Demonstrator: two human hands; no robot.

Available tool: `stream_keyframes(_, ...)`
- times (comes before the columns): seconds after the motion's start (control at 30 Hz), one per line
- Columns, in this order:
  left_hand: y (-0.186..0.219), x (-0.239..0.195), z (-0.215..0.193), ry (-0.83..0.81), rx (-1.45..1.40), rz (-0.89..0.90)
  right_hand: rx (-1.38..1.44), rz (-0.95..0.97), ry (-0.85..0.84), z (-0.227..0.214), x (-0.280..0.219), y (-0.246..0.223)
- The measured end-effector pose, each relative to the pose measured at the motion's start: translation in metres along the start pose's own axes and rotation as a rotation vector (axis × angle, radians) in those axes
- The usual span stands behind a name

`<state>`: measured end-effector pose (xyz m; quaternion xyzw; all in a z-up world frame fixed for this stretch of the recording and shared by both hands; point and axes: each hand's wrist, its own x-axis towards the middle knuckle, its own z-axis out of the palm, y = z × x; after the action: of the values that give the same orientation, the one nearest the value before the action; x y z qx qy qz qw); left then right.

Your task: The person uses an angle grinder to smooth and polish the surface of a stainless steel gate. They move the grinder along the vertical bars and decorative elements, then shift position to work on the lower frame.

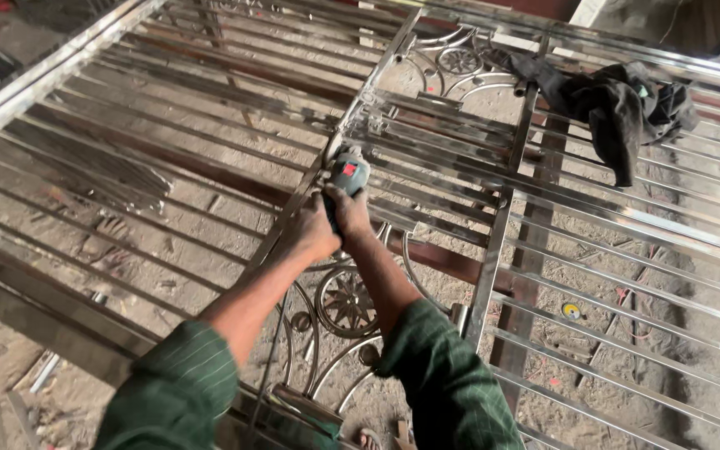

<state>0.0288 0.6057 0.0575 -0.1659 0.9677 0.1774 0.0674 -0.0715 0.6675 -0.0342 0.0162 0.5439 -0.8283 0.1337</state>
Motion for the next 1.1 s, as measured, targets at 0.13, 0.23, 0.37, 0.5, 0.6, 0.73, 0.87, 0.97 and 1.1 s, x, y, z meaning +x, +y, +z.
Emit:
stream_keyframes(0.13, -0.019, -0.017, 0.002, -0.043, -0.089, -0.032, -0.006, 0.042, 0.018, 0.007, -0.023, 0.011)
stream_keyframes(0.23, -0.017, 0.006, -0.004, 0.017, -0.061, 0.045, 0.040, -0.029, 0.011, 0.012, -0.005, 0.001)
stream_keyframes(0.37, -0.011, 0.045, -0.010, 0.062, -0.004, 0.088, 0.033, 0.029, 0.082, 0.018, 0.029, -0.013)
stream_keyframes(0.5, -0.010, 0.039, -0.012, 0.053, -0.035, 0.093, 0.034, -0.016, 0.132, 0.017, 0.028, -0.005)
stream_keyframes(0.6, -0.020, 0.007, -0.019, -0.093, -0.012, -0.002, -0.023, -0.093, 0.116, 0.026, 0.000, 0.015)
stream_keyframes(0.73, -0.040, -0.043, -0.035, -0.089, 0.051, 0.015, -0.006, 0.027, 0.075, 0.036, -0.055, 0.028)
stream_keyframes(0.87, -0.049, -0.074, -0.032, -0.138, 0.065, 0.017, 0.038, 0.055, 0.062, 0.045, -0.100, 0.018)
stream_keyframes(0.97, -0.049, -0.073, -0.026, -0.147, 0.062, 0.002, -0.082, 0.120, 0.101, 0.045, -0.108, 0.004)
stream_keyframes(1.1, -0.038, -0.049, -0.036, -0.089, 0.071, 0.028, -0.005, 0.138, 0.091, 0.049, -0.085, -0.017)
